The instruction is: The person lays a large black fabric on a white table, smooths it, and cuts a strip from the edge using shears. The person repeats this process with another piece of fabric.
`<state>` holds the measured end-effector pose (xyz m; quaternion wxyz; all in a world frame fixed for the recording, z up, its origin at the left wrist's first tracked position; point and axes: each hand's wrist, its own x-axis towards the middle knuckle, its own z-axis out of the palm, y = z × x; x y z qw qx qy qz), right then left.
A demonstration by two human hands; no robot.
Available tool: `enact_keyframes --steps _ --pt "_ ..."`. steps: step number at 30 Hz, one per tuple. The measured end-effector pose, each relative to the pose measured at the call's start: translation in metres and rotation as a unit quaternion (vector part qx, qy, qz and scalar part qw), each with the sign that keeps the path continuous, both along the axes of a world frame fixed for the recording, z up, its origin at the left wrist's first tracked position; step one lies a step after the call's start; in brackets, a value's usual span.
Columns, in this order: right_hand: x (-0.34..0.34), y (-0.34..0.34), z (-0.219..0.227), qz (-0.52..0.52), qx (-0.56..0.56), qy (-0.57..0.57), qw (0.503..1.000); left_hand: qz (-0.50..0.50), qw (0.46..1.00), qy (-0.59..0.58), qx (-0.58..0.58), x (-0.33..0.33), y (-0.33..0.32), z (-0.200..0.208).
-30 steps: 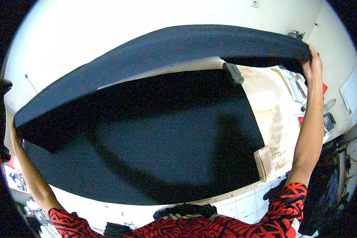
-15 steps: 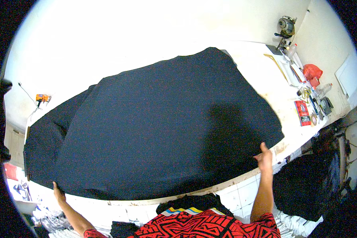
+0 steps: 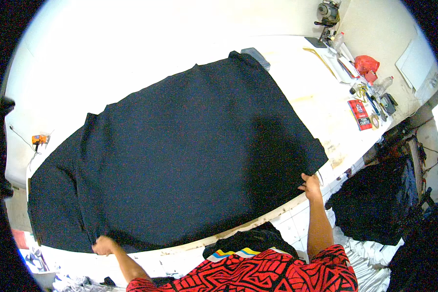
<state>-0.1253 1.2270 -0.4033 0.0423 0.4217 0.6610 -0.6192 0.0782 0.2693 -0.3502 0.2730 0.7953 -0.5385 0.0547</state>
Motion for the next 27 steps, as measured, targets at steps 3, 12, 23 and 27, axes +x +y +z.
enact_keyframes --steps 3,12,23,27 --pt "-0.039 -0.015 0.011 -0.113 0.042 0.194 0.974 -0.492 0.831 0.07 -0.248 -0.128 0.179 0.002" --pt "-0.057 -0.023 0.075 0.498 0.431 0.323 0.68 -0.613 0.452 0.381 0.524 -0.3 0.71 0.007" --pt "-0.15 0.162 0.038 0.204 0.575 -0.132 0.781 -0.295 0.804 0.465 0.223 -0.23 0.597 -0.031" --pt "-0.204 0.123 0.02 0.24 0.576 0.219 0.75 -0.298 0.905 0.247 0.176 -0.205 0.603 -0.072"
